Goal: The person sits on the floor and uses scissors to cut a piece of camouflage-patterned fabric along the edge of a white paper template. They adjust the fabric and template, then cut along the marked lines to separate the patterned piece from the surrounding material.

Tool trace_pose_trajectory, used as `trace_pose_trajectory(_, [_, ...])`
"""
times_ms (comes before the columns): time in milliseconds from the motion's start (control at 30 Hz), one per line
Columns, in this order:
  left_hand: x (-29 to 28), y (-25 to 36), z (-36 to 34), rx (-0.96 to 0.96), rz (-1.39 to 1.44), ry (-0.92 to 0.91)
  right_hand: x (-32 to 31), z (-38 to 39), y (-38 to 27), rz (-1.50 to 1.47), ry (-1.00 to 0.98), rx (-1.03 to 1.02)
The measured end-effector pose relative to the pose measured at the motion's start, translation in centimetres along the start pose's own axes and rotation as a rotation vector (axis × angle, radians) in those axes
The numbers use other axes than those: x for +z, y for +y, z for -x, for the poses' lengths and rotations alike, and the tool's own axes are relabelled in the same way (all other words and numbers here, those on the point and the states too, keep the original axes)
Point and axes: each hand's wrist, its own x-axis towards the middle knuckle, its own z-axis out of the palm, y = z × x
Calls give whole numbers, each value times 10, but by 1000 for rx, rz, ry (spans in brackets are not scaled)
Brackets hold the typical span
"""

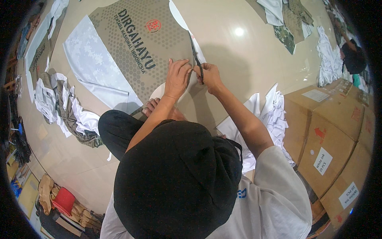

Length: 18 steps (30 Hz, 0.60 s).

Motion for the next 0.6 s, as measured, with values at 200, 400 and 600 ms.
trace_pose_trajectory(200, [-1,0,0,-5,7,7,0,1,-2,-2,13,5])
trace_pose_trajectory(400, [1,0,0,6,13,13,-3,-11,-3,15,-8,-44])
trace_pose_trajectory(600, [2,-2,1,10,7,12,-1,-14,-8,-8,-27,-27])
